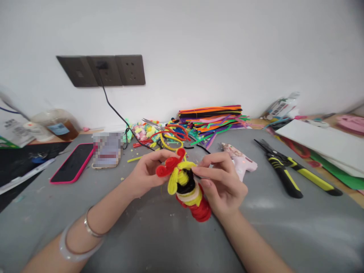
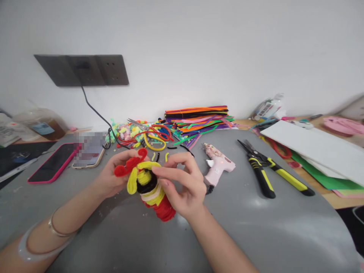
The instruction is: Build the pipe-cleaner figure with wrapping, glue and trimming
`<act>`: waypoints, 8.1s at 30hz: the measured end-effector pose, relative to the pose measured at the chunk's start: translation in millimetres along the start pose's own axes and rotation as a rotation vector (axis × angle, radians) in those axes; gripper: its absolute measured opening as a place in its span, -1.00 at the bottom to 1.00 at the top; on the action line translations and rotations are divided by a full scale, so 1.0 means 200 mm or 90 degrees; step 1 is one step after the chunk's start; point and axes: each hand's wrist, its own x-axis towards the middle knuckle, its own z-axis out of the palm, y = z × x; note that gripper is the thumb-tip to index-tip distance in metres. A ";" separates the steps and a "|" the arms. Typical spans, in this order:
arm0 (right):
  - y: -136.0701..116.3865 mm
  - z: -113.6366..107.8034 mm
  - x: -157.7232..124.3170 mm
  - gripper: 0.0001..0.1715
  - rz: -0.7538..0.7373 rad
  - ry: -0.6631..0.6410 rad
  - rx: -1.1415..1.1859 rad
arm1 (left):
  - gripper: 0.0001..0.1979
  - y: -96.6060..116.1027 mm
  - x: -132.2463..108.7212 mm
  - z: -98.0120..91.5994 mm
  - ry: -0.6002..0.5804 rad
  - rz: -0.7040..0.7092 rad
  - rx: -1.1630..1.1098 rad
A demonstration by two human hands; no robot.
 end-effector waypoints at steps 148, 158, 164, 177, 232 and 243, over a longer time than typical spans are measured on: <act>0.11 0.10 -0.02 -0.43 0.567 0.037 0.340 | -0.80 0.05 0.06 0.02 0.169 -0.092 0.149; 0.11 0.11 -0.03 -0.42 0.546 0.005 0.315 | -0.90 0.06 0.04 0.00 0.115 -0.061 0.114; 0.11 0.13 -0.06 -0.39 0.509 0.010 0.304 | -0.84 0.03 0.04 0.03 0.140 -0.048 0.235; 0.08 0.15 -0.07 -0.41 0.492 -0.010 0.309 | -0.66 -0.05 0.04 0.06 0.099 -0.079 0.273; 0.10 0.11 -0.06 -0.49 0.500 0.012 0.332 | -0.80 -0.01 0.02 0.08 0.123 -0.028 0.621; 0.10 0.10 -0.04 -0.43 0.507 0.017 0.321 | -0.70 -0.02 0.01 0.08 0.101 -0.021 0.649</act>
